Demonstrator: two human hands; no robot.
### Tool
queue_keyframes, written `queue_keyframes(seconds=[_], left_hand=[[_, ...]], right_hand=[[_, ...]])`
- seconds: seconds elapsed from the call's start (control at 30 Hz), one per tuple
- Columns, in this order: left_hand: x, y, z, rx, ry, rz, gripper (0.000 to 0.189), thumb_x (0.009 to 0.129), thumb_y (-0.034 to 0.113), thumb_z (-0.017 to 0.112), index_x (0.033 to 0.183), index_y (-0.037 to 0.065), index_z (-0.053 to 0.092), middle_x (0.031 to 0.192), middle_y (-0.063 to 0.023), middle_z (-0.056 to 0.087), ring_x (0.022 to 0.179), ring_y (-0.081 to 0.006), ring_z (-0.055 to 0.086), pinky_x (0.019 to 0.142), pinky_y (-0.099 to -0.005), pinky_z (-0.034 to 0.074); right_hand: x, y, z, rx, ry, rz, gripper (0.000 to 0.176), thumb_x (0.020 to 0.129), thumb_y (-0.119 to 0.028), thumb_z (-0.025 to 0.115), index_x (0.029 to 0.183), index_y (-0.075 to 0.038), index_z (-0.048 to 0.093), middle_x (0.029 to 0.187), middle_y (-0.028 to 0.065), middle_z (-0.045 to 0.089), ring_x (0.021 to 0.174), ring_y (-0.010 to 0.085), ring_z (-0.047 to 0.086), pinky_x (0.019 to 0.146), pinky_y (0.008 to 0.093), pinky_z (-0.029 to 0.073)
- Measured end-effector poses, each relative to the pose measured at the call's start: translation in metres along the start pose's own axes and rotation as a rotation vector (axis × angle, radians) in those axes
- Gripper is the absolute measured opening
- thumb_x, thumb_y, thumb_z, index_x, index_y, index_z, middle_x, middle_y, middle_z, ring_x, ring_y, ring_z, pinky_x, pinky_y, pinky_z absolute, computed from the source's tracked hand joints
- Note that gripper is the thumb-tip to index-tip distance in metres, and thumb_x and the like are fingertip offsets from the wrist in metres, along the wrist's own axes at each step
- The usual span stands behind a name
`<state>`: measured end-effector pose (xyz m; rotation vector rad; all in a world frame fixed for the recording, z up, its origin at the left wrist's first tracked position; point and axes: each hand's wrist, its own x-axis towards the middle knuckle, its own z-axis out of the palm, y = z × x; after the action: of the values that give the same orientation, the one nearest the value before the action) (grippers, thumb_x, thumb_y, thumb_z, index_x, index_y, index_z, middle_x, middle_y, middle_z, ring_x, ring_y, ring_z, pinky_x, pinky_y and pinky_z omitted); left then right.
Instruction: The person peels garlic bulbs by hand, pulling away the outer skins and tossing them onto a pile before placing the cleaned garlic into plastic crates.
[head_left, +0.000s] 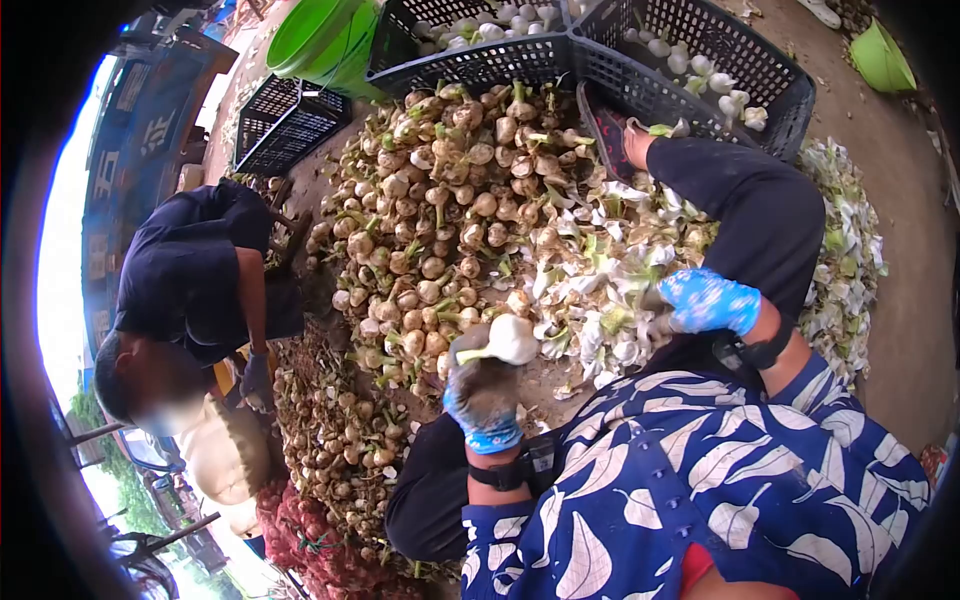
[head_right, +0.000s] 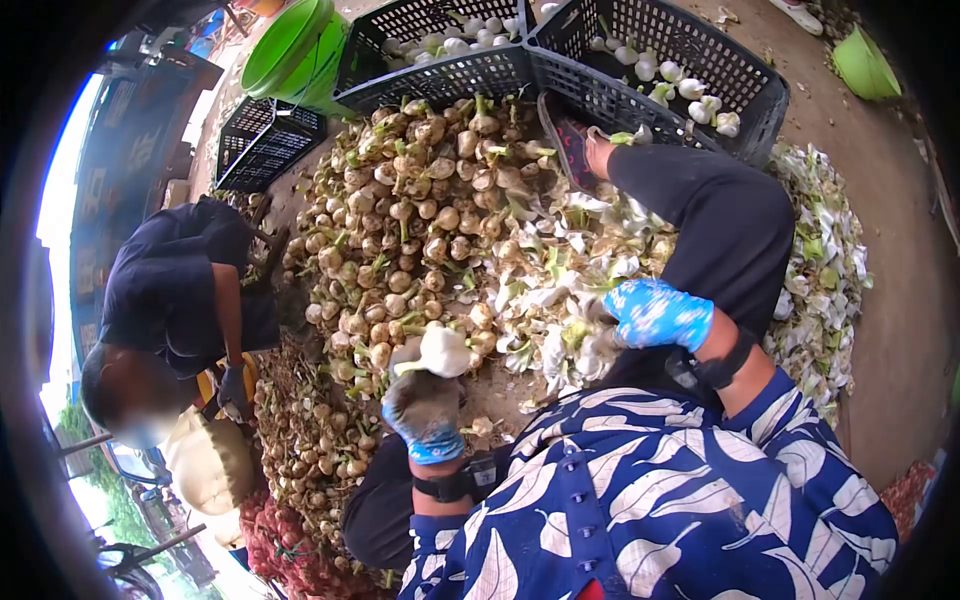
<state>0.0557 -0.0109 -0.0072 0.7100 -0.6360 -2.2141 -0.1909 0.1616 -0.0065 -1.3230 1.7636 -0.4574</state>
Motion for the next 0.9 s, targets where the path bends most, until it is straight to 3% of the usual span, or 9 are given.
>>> queue_keyframes(seconds=[0.1, 0.17, 0.3, 0.37, 0.43, 0.5, 0.63, 0.73, 0.9], left_hand=[[0.014, -0.024, -0.011, 0.101, -0.053, -0.18, 0.03, 0.075, 0.017, 0.059, 0.1, 0.001, 0.056, 0.099, -0.009, 0.058, 0.085, -0.0211, 0.059, 0.073, -0.0316, 0.049], [0.019, -0.046, -0.013, 0.222, -0.088, -0.257, 0.028, 0.078, 0.013, 0.057, 0.101, -0.001, 0.056, 0.096, -0.0093, 0.059, 0.08, -0.018, 0.059, 0.069, -0.0284, 0.048], [0.041, -0.028, 0.004, 0.144, -0.046, -0.232, 0.032, 0.08, 0.008, 0.055, 0.111, -0.002, 0.052, 0.097, -0.0092, 0.058, 0.079, -0.0167, 0.058, 0.07, -0.0282, 0.049], [0.071, -0.013, -0.002, 0.43, 0.106, -0.061, 0.035, 0.082, 0.01, 0.054, 0.115, -0.002, 0.05, 0.098, -0.0089, 0.057, 0.081, -0.0154, 0.057, 0.071, -0.027, 0.048], [0.116, -0.014, -0.048, 0.677, 0.376, 0.055, 0.039, 0.083, 0.017, 0.059, 0.118, 0.003, 0.049, 0.097, -0.008, 0.057, 0.081, -0.0137, 0.057, 0.064, -0.0268, 0.046], [0.168, -0.037, -0.136, 1.004, 0.484, 0.044, 0.044, 0.083, 0.022, 0.059, 0.121, 0.002, 0.048, 0.103, -0.0104, 0.058, 0.086, -0.017, 0.057, 0.072, -0.0304, 0.046], [0.23, -0.062, -0.165, 1.772, 0.401, -0.362, 0.062, 0.078, 0.03, 0.059, 0.13, 0.003, 0.039, 0.12, -0.0256, 0.05, 0.108, -0.039, 0.051, 0.089, -0.0426, 0.043], [0.253, -0.095, -0.208, 1.74, 0.46, -0.375, 0.057, 0.077, 0.022, 0.058, 0.129, 0.003, 0.041, 0.115, -0.0214, 0.056, 0.098, -0.0337, 0.058, 0.084, -0.0384, 0.046], [0.18, -0.075, -0.149, 0.477, 0.273, -0.253, 0.031, 0.08, 0.009, 0.05, 0.11, 0.002, 0.052, 0.098, -0.0088, 0.057, 0.087, -0.0158, 0.054, 0.078, -0.0272, 0.045]], right_hand=[[0.019, -0.012, 0.015, -0.327, 0.159, 0.118, 0.045, 0.07, -0.024, 0.063, 0.109, -0.003, 0.055, 0.09, 0.02, 0.059, 0.085, 0.0369, 0.059, 0.078, 0.0402, 0.047], [0.037, -0.041, 0.026, 0.19, 0.168, -0.26, 0.058, 0.069, -0.018, 0.063, 0.121, -0.001, 0.044, 0.117, 0.0249, 0.048, 0.108, 0.0364, 0.049, 0.091, 0.0398, 0.042], [0.082, -0.062, 0.003, 0.701, -0.071, -0.057, 0.056, 0.073, -0.019, 0.068, 0.123, -0.007, 0.045, 0.123, 0.0127, 0.047, 0.116, 0.0247, 0.046, 0.095, 0.0327, 0.039], [0.132, -0.044, -0.025, 0.599, 0.426, -0.438, 0.052, 0.074, -0.022, 0.07, 0.12, -0.01, 0.048, 0.107, 0.0066, 0.054, 0.1, 0.0186, 0.054, 0.087, 0.0287, 0.045], [0.149, -0.051, -0.098, 1.01, 0.321, -0.329, 0.063, 0.077, -0.01, 0.065, 0.132, -0.004, 0.035, 0.116, 0.0169, 0.053, 0.104, 0.023, 0.055, 0.083, 0.032, 0.048], [0.167, -0.069, -0.129, 0.7, 0.735, -0.321, 0.044, 0.087, -0.03, 0.057, 0.121, -0.004, 0.046, 0.109, 0.0068, 0.055, 0.088, 0.0158, 0.059, 0.074, 0.026, 0.05], [0.18, -0.013, -0.077, 1.006, 0.539, -0.092, 0.032, 0.09, -0.018, 0.05, 0.119, -0.005, 0.049, 0.106, 0.0072, 0.057, 0.091, 0.016, 0.059, 0.077, 0.0278, 0.049], [0.149, 0.003, 0.011, 0.933, 0.312, 0.143, 0.029, 0.087, -0.009, 0.051, 0.114, 0.002, 0.052, 0.104, 0.0096, 0.058, 0.086, 0.0169, 0.059, 0.072, 0.0301, 0.049], [0.129, 0.02, 0.064, 0.736, 0.165, 0.016, 0.034, 0.081, -0.002, 0.049, 0.115, 0.004, 0.052, 0.098, 0.0128, 0.06, 0.079, 0.0179, 0.061, 0.073, 0.0294, 0.05]])
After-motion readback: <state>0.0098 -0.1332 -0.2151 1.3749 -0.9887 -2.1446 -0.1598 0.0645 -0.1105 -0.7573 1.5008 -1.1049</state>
